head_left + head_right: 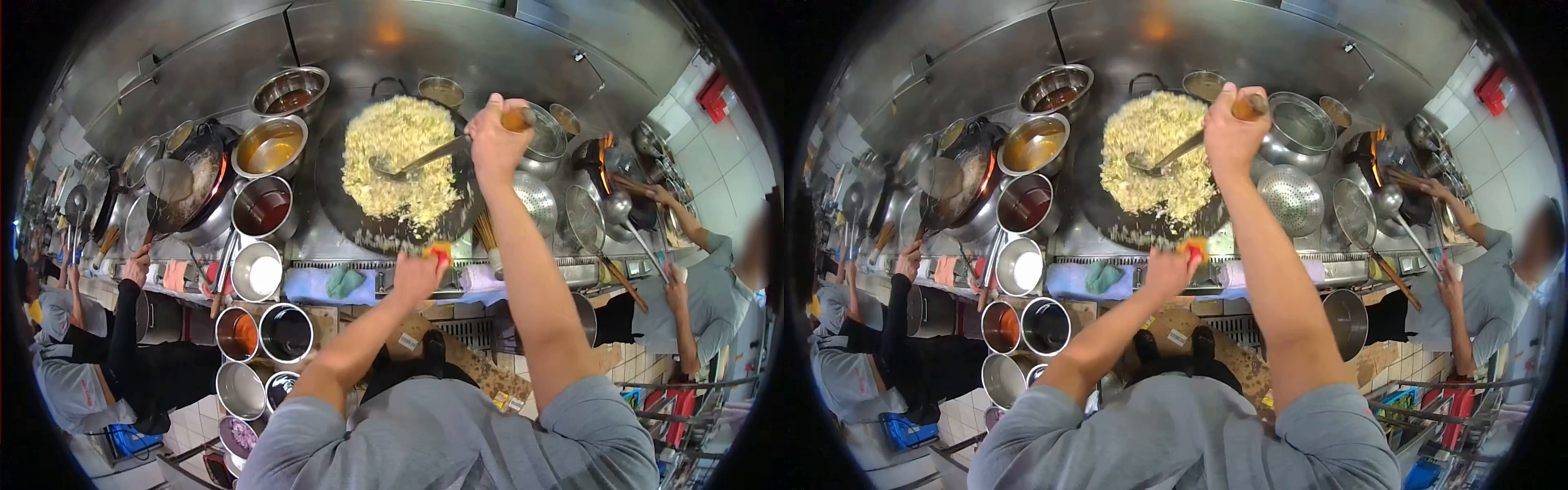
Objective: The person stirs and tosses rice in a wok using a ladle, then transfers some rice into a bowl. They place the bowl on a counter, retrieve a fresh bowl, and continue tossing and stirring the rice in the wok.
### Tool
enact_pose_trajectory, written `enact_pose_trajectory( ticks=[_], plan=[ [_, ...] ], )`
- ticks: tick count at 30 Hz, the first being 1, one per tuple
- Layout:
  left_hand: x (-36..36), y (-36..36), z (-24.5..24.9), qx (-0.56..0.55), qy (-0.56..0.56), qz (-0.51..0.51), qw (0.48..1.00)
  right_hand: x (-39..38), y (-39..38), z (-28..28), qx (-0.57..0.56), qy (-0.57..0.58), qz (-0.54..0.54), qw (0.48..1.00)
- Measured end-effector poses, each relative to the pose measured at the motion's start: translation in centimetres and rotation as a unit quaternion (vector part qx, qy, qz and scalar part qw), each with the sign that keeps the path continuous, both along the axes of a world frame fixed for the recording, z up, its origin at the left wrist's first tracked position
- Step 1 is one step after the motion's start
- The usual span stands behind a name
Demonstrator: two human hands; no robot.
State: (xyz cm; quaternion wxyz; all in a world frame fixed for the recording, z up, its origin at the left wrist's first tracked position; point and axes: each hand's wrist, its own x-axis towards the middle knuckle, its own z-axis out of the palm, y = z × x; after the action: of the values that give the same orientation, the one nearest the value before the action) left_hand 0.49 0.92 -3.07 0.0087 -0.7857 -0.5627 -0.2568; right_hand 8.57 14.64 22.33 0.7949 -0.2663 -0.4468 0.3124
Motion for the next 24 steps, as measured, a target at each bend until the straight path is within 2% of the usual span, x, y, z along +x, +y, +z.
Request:
enact_pose_trajectory(
  ticks=[1, 2, 3, 4, 6, 7, 8, 9, 10, 12, 14, 15, 16, 17, 18, 19, 20, 21, 22, 23, 24],
  plan=[
    [-0.4, -2.7, 2.4, -0.094, -0.002, -0.040, 0.995, 0.5, -0.7, 0.6, -0.003, -0.002, 0.001, 1.000],
    [-0.8, -3.8, 6.0, -0.095, -0.003, -0.038, 0.995, 1.5, -1.2, 1.9, -0.075, -0.047, 0.039, 0.995],
    [-1.4, -4.1, 10.0, -0.129, 0.012, -0.078, 0.988, 2.4, -1.5, 3.7, -0.142, -0.090, 0.076, 0.983],
    [-1.8, -4.1, 13.3, -0.165, 0.025, -0.117, 0.979, 3.2, -1.9, 5.9, -0.148, -0.122, 0.092, 0.977],
    [-3.1, 0.3, 18.9, -0.191, -0.045, -0.077, 0.978, 4.2, -3.3, 10.3, -0.099, -0.087, 0.105, 0.986],
    [-3.5, 2.9, 18.4, -0.135, -0.036, -0.080, 0.987, 3.4, -3.2, 9.4, -0.104, -0.087, 0.110, 0.985],
    [-3.4, 4.9, 16.6, -0.073, -0.026, -0.084, 0.993, 2.0, -2.7, 8.1, -0.101, -0.089, 0.045, 0.990],
    [-2.8, 5.9, 12.2, -0.041, 0.004, -0.087, 0.995, 0.7, -1.9, 6.4, -0.095, -0.093, -0.020, 0.991],
    [-1.8, 5.2, 7.0, -0.012, 0.016, -0.047, 0.999, -0.5, -0.4, 2.5, -0.096, -0.066, -0.015, 0.993],
    [-0.1, 1.2, 1.8, -0.016, -0.030, 0.030, 0.999, 0.0, -0.2, -1.0, -0.022, 0.009, 0.000, 1.000],
    [-0.5, -3.8, 3.8, -0.215, 0.035, -0.035, 0.975, 2.2, -1.4, 0.7, -0.017, -0.045, 0.009, 0.999],
    [-0.5, -5.2, 4.5, -0.129, -0.010, -0.063, 0.990, 2.8, -2.2, 2.7, -0.062, -0.040, 0.081, 0.994],
    [-0.5, -6.2, 5.5, -0.043, -0.054, -0.094, 0.993, 3.3, -2.9, 4.7, -0.134, -0.049, 0.099, 0.985],
    [-1.2, -5.2, 10.6, -0.007, -0.095, -0.113, 0.989, 3.4, -4.0, 7.0, -0.161, -0.088, 0.095, 0.978],
    [-2.3, -3.1, 15.3, -0.105, -0.012, -0.093, 0.990, 4.2, -4.6, 8.9, -0.102, -0.093, 0.100, 0.985],
    [-2.9, -0.7, 18.1, -0.080, -0.015, -0.089, 0.993, 4.1, -5.0, 10.1, -0.068, -0.082, 0.093, 0.990],
    [-3.0, 2.3, 17.6, -0.055, -0.032, -0.084, 0.994, 4.1, -5.2, 10.6, -0.033, -0.069, 0.082, 0.994],
    [-3.2, 4.2, 16.8, 0.001, -0.021, -0.084, 0.996, 3.0, -4.7, 9.0, -0.056, -0.071, 0.036, 0.995],
    [-2.9, 4.4, 13.9, 0.003, -0.020, -0.087, 0.996, 1.1, -3.3, 6.4, -0.075, -0.075, -0.009, 0.994],
    [-2.2, 4.1, 9.7, -0.015, -0.017, -0.046, 0.999, 0.3, -1.2, 2.6, -0.086, -0.089, -0.055, 0.991],
    [-1.4, 3.1, 6.2, -0.036, -0.012, -0.004, 0.999, -0.1, -0.8, 0.0, -0.024, -0.038, -0.012, 0.999]
  ],
)
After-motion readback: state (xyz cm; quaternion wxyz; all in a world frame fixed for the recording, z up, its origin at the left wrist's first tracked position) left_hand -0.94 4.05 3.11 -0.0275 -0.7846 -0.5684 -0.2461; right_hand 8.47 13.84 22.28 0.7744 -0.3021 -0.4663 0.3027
